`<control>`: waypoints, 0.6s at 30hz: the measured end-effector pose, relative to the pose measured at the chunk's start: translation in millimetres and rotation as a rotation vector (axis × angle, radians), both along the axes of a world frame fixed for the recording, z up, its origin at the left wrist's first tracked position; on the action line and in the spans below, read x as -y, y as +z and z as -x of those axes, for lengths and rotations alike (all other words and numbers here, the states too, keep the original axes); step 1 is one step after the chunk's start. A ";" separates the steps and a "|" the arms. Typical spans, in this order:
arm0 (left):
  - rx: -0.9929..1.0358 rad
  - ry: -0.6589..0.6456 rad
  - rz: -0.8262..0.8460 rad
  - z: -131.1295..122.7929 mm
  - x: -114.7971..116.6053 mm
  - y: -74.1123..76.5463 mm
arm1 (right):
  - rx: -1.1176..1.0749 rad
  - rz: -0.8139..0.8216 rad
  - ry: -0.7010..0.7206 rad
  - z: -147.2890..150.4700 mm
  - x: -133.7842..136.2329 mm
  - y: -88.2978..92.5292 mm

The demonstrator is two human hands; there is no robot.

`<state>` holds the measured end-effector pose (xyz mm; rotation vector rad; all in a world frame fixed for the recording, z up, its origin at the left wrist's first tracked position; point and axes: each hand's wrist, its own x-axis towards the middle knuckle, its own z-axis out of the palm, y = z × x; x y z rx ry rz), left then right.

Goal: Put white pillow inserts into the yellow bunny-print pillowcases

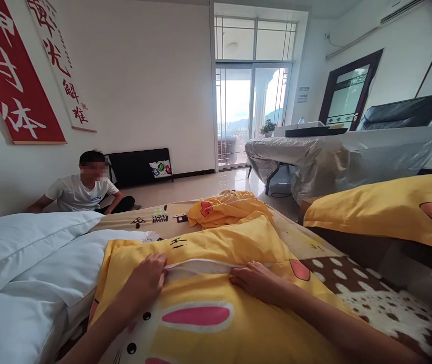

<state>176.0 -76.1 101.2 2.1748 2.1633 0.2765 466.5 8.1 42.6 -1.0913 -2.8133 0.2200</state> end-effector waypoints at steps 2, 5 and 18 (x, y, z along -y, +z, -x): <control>-0.102 0.004 0.050 -2.5 -2.5 -10.2 | 0.018 -0.048 0.013 2.1 -0.5 -0.8; -0.116 0.034 0.057 -4.9 -6.2 -22.2 | 0.016 -0.166 0.052 0.6 2.8 10.6; 0.190 -0.090 -0.079 2.1 9.8 26.1 | 0.077 0.124 0.286 100.9 32.2 34.3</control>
